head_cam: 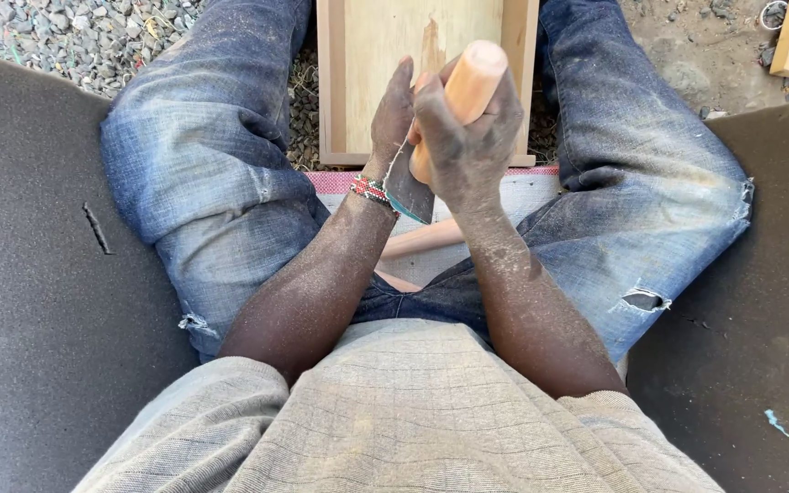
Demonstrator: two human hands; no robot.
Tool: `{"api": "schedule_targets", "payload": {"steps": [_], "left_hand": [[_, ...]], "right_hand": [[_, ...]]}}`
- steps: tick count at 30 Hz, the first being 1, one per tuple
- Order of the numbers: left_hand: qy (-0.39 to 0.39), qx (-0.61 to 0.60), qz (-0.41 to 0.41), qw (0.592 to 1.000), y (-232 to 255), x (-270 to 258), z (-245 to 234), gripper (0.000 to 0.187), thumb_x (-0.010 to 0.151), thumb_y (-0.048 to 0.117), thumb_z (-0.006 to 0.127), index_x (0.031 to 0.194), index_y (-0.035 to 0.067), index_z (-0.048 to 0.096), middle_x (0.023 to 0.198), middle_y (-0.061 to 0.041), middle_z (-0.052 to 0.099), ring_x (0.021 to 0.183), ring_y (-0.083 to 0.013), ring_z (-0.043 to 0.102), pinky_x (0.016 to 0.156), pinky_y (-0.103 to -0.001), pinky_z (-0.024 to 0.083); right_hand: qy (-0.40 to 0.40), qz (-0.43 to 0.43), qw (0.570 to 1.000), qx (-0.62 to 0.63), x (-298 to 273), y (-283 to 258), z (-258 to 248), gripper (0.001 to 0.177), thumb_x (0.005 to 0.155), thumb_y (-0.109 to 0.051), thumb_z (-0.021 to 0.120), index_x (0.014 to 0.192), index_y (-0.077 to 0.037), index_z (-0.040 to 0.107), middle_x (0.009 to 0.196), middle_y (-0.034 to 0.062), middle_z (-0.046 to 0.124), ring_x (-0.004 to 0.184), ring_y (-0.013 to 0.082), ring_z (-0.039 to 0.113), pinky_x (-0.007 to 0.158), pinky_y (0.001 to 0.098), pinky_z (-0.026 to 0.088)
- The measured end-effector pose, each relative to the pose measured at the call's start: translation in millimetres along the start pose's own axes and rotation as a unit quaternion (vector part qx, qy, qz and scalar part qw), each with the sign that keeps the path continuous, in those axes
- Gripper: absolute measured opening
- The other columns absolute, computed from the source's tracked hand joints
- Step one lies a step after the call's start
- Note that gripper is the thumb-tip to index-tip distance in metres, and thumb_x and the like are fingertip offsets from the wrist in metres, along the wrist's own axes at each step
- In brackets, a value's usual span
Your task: Sanding a small wooden furniture component by hand using sandpaper
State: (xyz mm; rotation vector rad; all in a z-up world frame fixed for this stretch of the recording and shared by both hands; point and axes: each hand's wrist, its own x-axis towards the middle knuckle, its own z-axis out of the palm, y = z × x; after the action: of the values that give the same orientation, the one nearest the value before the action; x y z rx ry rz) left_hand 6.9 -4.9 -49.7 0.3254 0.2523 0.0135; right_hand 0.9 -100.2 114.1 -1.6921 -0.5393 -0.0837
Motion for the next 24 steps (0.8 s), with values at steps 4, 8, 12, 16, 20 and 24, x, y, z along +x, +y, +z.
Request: {"api": "schedule_targets", "payload": {"steps": [4,8,12,16,20,24], "left_hand": [[0.203,0.327,0.103,0.917,-11.2,13.2,-28.9,0.095,0.105,0.069,0.06,0.176,0.006,0.054,0.191,-0.025,0.046,0.176,-0.0375,0.047,0.143,-0.048,0.043],[0.207,0.583,0.128,0.775,-34.4,32.5,-68.6,0.086,0.11,0.062,0.059,0.177,0.01,0.044,0.185,-0.022,0.052,0.167,-0.0352,0.059,0.133,-0.045,0.06],[0.188,0.234,0.004,0.954,6.1,1.7,18.1,0.09,0.107,0.073,0.039,0.128,-0.003,0.082,0.124,-0.024,0.08,0.111,-0.0254,0.083,0.088,-0.039,0.073],[0.167,0.112,0.095,0.975,30.9,-5.4,28.8,0.06,0.109,0.062,0.061,0.084,0.01,0.076,0.067,-0.003,0.071,0.049,-0.0143,0.063,0.044,-0.029,0.052],[-0.025,-0.077,0.081,0.993,61.4,4.4,34.7,0.059,0.115,0.056,0.053,0.075,0.014,0.064,0.057,-0.002,0.059,0.042,-0.0179,0.058,0.037,-0.034,0.045],[-0.174,-0.082,0.122,0.974,91.6,-1.7,50.1,0.067,0.113,0.066,0.049,0.078,0.013,0.071,0.066,-0.002,0.068,0.057,-0.0173,0.072,0.053,-0.034,0.059]], "right_hand": [[0.018,-0.292,0.873,-0.39,2.9,42.3,-1.7,0.017,0.106,-0.007,0.092,0.109,-0.013,0.076,0.116,0.0084,0.066,0.087,0.0177,0.068,0.056,0.0313,0.055],[0.031,-0.1,0.989,-0.1,6.2,25.0,0.4,0.015,0.108,-0.011,0.075,0.113,-0.009,0.06,0.089,0.0037,0.064,0.069,0.0158,0.066,0.057,0.0309,0.059],[0.035,-0.021,0.997,0.061,4.1,39.5,-5.0,0.019,0.101,-0.006,0.08,0.115,-0.013,0.07,0.1,0.0025,0.077,0.071,0.0144,0.076,0.058,0.0281,0.073],[0.067,0.162,0.86,0.48,15.9,18.7,-33.9,0.019,0.107,-0.02,0.083,0.119,-0.013,0.07,0.075,0.0023,0.064,0.059,0.021,0.066,0.052,0.0401,0.061],[-0.007,0.17,0.965,0.201,27.2,13.2,-51.1,0.017,0.106,-0.017,0.079,0.115,-0.009,0.067,0.087,0.0043,0.065,0.065,0.0156,0.066,0.056,0.0338,0.064],[-0.219,0.342,0.912,-0.052,30.1,11.6,-31.6,0.057,0.103,-0.043,0.085,0.145,-0.008,0.072,0.118,0.0093,0.08,0.081,0.0136,0.077,0.067,0.0297,0.071]]}}
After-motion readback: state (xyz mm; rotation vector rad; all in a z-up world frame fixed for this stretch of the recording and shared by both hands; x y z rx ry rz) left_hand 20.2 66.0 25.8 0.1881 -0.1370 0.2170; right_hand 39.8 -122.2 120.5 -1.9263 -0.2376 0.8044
